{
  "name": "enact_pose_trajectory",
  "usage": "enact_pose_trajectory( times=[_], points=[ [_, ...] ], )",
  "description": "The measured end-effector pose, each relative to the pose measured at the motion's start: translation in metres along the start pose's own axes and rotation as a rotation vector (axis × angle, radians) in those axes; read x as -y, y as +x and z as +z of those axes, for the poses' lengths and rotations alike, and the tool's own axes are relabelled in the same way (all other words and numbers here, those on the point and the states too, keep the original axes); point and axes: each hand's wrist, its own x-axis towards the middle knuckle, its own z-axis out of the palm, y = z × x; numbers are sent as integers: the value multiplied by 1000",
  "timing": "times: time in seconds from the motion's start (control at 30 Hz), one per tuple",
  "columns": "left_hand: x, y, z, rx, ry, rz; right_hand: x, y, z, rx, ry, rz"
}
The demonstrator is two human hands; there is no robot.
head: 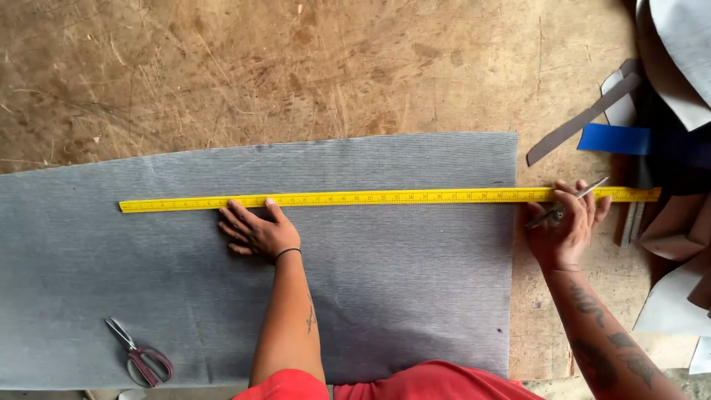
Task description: Measuring fabric with a ruler, marking it with a pen, and cutting it with scissors on a workshop table.
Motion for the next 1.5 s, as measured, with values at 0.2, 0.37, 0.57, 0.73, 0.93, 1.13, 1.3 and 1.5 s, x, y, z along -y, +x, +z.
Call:
enact_pose_trajectory(
  times=[0.2,0.37,0.57,0.73,0.93,1.13,1.3,1.5],
  points=[
    [0,0,1,8,-1,-7,21,22,-10,-99,56,-6],
    [1,0,2,10,-4,-10,24,22,-11,-89,63,-19],
    [1,0,6,-23,-12,-8,27,26,-15,-90,75,-29],
    [2,-2,14,-98,-20,-11,30,30,-19,-98,110,-156],
    [8,-4,22,-83,12,-4,101,30,38,-143,417,50],
    [3,-3,23,-110,-14,31,282,95,148,662,877,77],
    [4,-7,29,-231,38,68,387,116,224,850,857,-197],
    [-1,-8,25,-227,-18,69,440,124,242,943,826,-249]
  ],
)
